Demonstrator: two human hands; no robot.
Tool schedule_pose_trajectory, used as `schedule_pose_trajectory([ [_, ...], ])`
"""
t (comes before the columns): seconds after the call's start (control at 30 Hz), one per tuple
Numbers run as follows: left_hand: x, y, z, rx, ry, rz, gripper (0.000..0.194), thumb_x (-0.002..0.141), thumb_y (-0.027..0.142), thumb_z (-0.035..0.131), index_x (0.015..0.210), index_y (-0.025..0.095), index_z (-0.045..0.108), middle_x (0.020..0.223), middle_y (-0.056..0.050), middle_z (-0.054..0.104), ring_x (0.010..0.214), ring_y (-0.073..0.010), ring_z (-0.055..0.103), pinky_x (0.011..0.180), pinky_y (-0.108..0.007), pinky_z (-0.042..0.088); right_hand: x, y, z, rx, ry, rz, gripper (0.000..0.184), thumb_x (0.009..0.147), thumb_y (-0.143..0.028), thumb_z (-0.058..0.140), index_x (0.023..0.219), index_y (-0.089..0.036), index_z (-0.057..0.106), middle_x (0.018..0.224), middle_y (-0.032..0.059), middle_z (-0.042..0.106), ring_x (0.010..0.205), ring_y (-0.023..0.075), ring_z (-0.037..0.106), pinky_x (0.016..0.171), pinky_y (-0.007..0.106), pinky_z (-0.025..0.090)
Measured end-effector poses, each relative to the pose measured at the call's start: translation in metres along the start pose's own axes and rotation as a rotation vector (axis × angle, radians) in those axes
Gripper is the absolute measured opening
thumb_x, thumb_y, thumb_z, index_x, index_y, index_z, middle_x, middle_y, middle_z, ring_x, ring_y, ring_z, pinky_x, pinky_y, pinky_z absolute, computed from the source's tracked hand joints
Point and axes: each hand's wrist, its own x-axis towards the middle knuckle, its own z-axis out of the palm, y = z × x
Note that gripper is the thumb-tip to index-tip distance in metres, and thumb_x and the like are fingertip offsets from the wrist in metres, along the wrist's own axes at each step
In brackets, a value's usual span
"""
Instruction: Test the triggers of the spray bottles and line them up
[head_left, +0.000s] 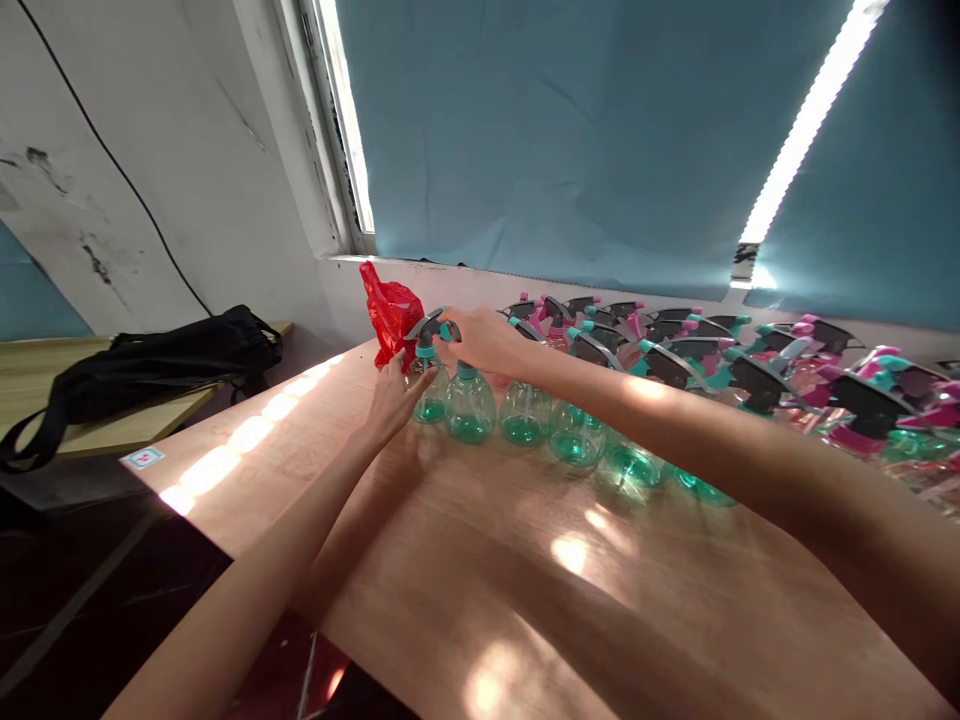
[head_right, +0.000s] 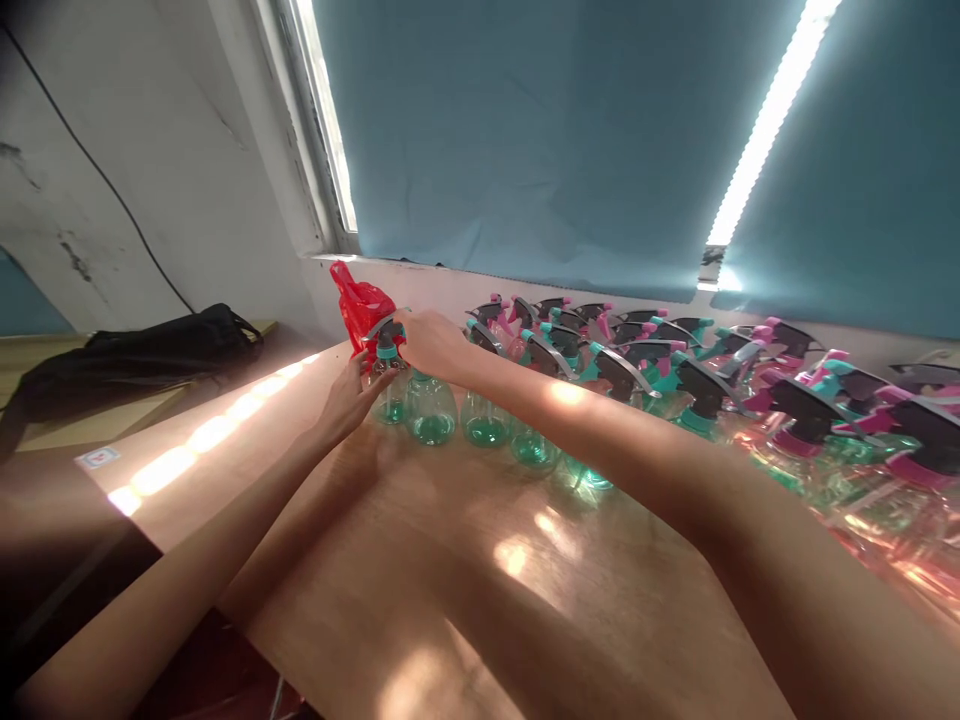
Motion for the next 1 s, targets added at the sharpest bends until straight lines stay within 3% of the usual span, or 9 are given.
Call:
schedule_pose_trajectory([
  [0.2,-0.023,0.026,-0.026,-0.088,0.072,0.049,0.038,0.096,0.038,0.057,0.127,0.016,0.054,0.128,-0.013,0.058,0.115,-0.0292,0.058,0.095,-0.049,0.049,-0.028,-0.012,-0.007,-0.08,-0.025,-0.012,0.026,0.095,-0.033,0.057,0.111,-0.014,0.063,0.109,0.0089,0.066,0.094,0.0209,0.065,0.081,0.039,0.054],
  [0.27,-0.045,0.043,-0.033,-0.149,0.006,0.094,0.047,0.097,0.05,0.048,0.128,0.015,0.052,0.125,-0.015,0.06,0.118,-0.0299,0.057,0.097,-0.048,0.048,-0.046,-0.014,-0.015,-0.09,-0.022,-0.016,0.016,0.092,-0.024,0.056,0.096,-0.012,0.067,0.09,0.0086,0.07,0.087,0.0217,0.065,0.072,0.033,0.051],
  [0.37,-0.084,0.073,-0.033,-0.213,-0.199,0.163,0.057,0.088,0.059,0.056,0.127,0.018,0.052,0.125,-0.013,0.062,0.112,-0.0312,0.061,0.092,-0.047,0.051,-0.076,-0.016,-0.032,-0.095,-0.022,-0.004,0.012,0.083,-0.016,0.056,0.082,-0.013,0.067,0.079,0.0088,0.07,0.082,0.0222,0.063,0.061,0.029,0.042],
  [0.43,-0.109,0.093,-0.025,-0.222,-0.343,0.19,0.062,0.078,0.058,0.068,0.125,0.02,0.054,0.122,-0.013,0.064,0.109,-0.0347,0.063,0.09,-0.05,0.051,-0.098,-0.016,-0.043,-0.092,-0.039,0.027,0.011,0.08,-0.016,0.057,0.077,-0.014,0.067,0.076,0.0088,0.069,0.077,0.0209,0.062,0.057,0.028,0.039],
  [0.53,-0.135,0.122,-0.008,-0.242,-0.478,0.217,0.057,0.077,0.058,0.07,0.12,0.023,0.056,0.116,-0.014,0.066,0.107,-0.0393,0.062,0.09,-0.057,0.048,-0.131,-0.015,-0.06,-0.073,-0.075,0.102,0.016,0.085,-0.024,0.056,0.08,-0.015,0.068,0.071,0.0068,0.068,0.063,0.0163,0.059,0.052,0.027,0.038],
  [0.63,-0.149,0.147,0.007,-0.323,-0.593,0.267,0.054,0.08,0.055,0.069,0.123,0.025,0.055,0.117,-0.012,0.066,0.108,-0.0375,0.062,0.091,-0.053,0.049,-0.171,-0.007,-0.078,-0.061,-0.076,0.174,0.035,0.089,-0.047,0.057,0.105,-0.016,0.067,0.07,0.0054,0.067,0.065,0.0184,0.061,0.055,0.029,0.041],
  [0.8,-0.156,0.18,0.025,-0.462,-0.785,0.33,0.058,0.082,0.052,0.068,0.131,0.025,0.051,0.119,-0.011,0.066,0.108,-0.0359,0.063,0.09,-0.052,0.051,-0.255,0.036,-0.101,0.1,0.064,0.282,0.068,0.087,-0.066,0.053,0.139,-0.023,0.042,0.093,0.0042,0.072,0.07,0.0194,0.065,0.062,0.034,0.048],
  [0.87,-0.156,0.191,0.033,-0.491,-0.85,0.337,0.063,0.083,0.053,0.067,0.137,0.026,0.047,0.131,-0.013,0.061,0.12,-0.0384,0.056,0.097,-0.055,0.045,-0.292,0.06,-0.1,0.117,0.118,0.398,0.075,0.082,-0.068,0.058,0.138,-0.022,0.042,0.099,0.0066,0.071,0.075,0.0211,0.066,0.065,0.036,0.051],
  [1.0,-0.156,0.211,0.055,-0.536,-0.947,0.367,0.066,0.084,0.054,0.066,0.141,0.027,0.046,0.144,-0.013,0.052,0.132,-0.0414,0.045,0.105,-0.059,0.037,-0.347,0.094,-0.077,0.281,-0.04,0.457,0.075,0.076,-0.067,0.066,0.132,-0.02,0.049,0.112,0.0134,0.068,0.097,0.0277,0.066,0.076,0.04,0.054],
])
